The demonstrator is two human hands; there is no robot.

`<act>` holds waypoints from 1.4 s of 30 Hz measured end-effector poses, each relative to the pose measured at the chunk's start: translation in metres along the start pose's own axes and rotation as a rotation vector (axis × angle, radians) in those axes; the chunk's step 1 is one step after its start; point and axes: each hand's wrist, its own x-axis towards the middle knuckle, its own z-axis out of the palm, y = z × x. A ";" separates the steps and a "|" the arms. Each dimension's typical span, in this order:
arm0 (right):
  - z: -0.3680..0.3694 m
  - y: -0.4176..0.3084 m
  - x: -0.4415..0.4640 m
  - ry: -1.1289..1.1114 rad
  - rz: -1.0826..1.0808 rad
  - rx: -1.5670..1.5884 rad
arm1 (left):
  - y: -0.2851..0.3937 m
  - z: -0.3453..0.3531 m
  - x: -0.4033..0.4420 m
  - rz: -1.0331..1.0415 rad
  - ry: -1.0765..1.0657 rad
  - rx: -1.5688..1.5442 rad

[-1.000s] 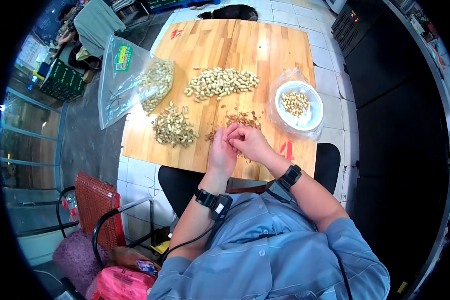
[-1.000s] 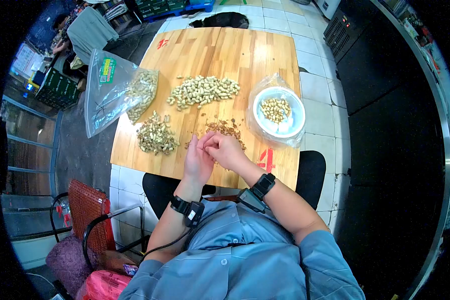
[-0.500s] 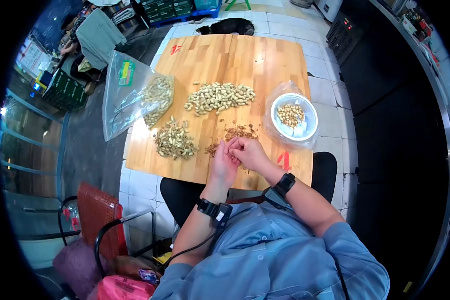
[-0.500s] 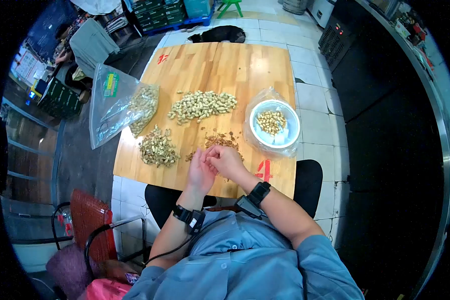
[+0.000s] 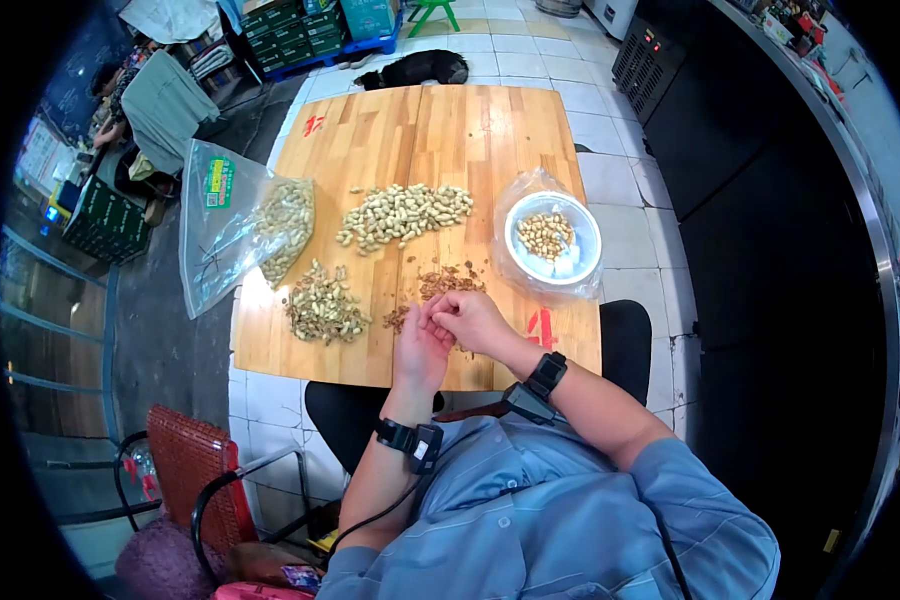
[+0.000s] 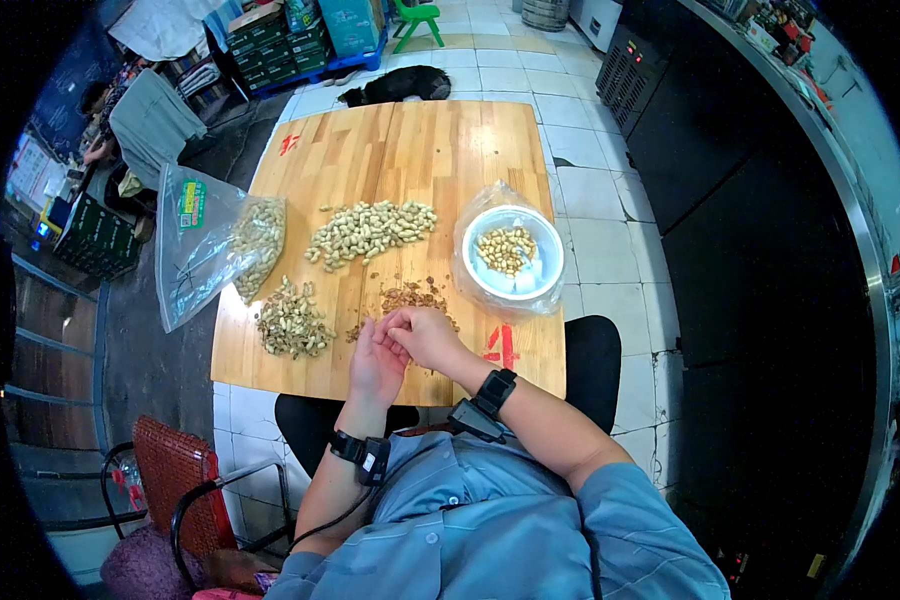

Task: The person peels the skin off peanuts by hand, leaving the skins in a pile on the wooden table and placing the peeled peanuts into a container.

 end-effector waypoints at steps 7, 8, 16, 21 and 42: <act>0.000 0.000 -0.001 0.020 -0.016 -0.058 | -0.003 -0.001 0.001 -0.005 -0.031 -0.021; 0.000 0.000 -0.002 0.031 -0.015 -0.049 | -0.003 -0.001 0.000 -0.005 -0.023 -0.017; 0.005 -0.006 -0.002 0.066 -0.002 -0.052 | -0.005 0.002 0.003 0.013 0.021 -0.033; 0.007 -0.002 0.001 0.110 -0.033 -0.136 | -0.008 -0.003 0.002 0.016 0.022 -0.094; 0.008 -0.003 0.005 0.058 -0.295 -0.647 | 0.004 0.001 -0.007 0.121 -0.060 -0.175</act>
